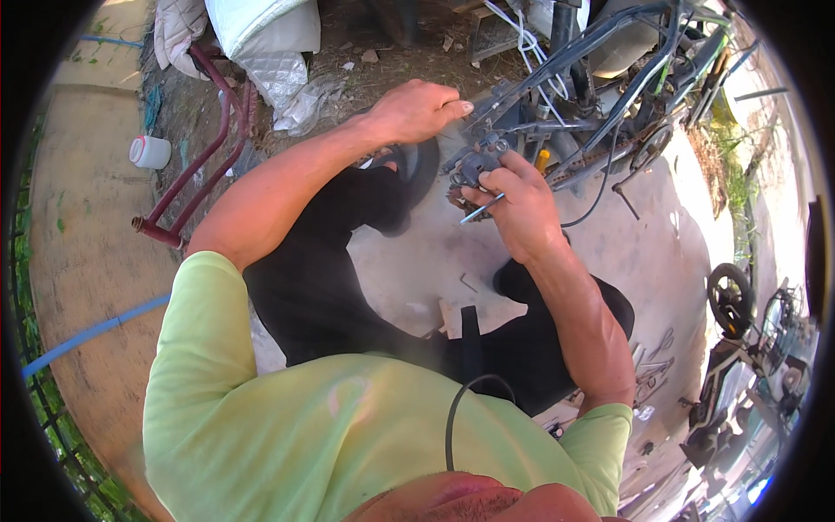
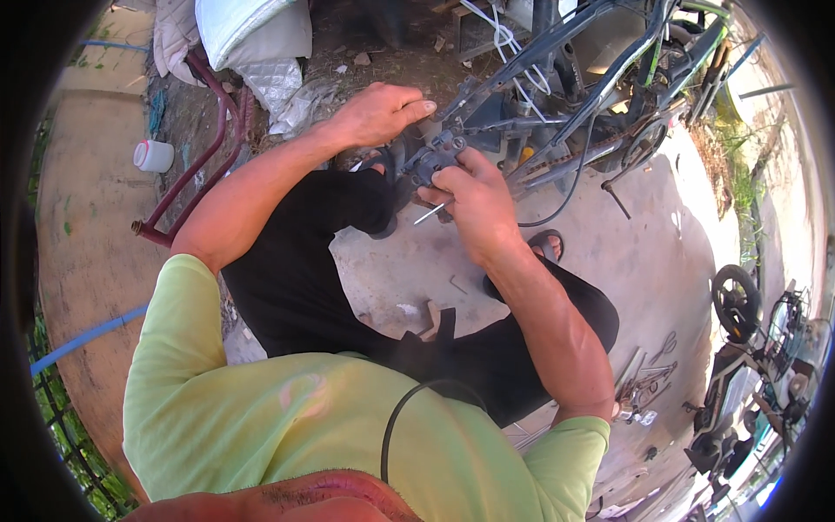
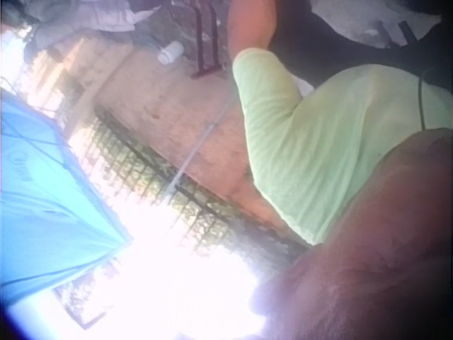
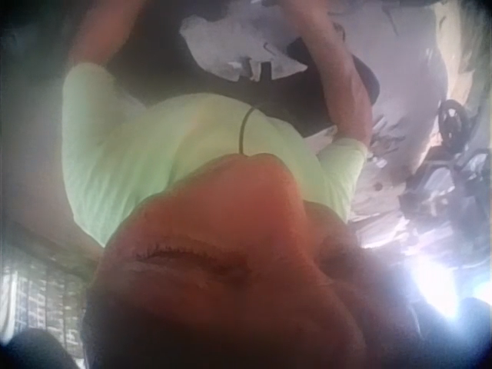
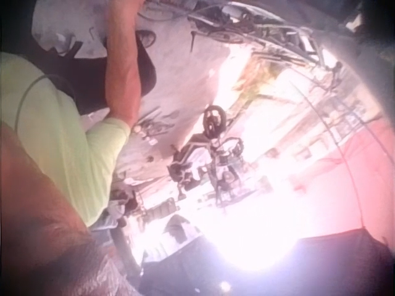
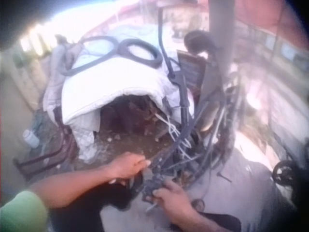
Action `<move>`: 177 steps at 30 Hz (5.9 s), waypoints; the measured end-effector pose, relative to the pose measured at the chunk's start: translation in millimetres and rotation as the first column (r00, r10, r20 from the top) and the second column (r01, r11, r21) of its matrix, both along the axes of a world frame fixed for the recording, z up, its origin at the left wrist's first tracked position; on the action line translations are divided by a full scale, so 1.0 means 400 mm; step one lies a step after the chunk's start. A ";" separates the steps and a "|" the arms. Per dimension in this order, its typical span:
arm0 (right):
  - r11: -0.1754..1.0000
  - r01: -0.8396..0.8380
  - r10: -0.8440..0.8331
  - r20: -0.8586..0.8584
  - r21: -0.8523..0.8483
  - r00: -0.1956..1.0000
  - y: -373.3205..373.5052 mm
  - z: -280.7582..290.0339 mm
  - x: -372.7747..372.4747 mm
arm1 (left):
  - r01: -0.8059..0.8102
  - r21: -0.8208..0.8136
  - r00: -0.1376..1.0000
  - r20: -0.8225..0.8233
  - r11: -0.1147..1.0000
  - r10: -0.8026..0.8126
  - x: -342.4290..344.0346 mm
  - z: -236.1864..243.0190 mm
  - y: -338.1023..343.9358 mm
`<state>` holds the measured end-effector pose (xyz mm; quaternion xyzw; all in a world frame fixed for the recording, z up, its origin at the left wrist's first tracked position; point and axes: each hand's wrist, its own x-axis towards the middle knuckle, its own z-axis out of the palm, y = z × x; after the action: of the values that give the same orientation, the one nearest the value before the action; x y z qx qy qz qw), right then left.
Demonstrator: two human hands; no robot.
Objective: The person cleans and reassembles a mechanical bicycle component by hand using an L-shaped tool and a small stick.
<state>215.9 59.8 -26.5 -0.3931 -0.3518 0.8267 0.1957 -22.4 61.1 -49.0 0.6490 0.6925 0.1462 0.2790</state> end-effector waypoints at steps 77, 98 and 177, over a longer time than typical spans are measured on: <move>0.763 0.091 -0.191 0.089 0.640 0.977 0.014 0.140 0.157 | -0.099 -0.227 0.838 0.506 0.969 0.204 -0.040 0.065 -0.062; 0.848 0.048 -0.114 0.093 0.528 0.989 0.047 0.087 0.222 | -0.123 -0.237 0.963 -0.262 0.964 0.059 0.082 -0.906 0.080; 0.999 -0.036 0.033 -0.163 -0.018 0.986 -0.031 0.051 0.131 | -0.019 0.161 0.768 0.634 0.987 -0.089 0.202 0.180 -0.216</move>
<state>268.2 47.3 -6.1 -0.3202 -0.3326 0.8630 0.2053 58.2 -25.1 22.8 0.5932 0.5302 0.4074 0.4482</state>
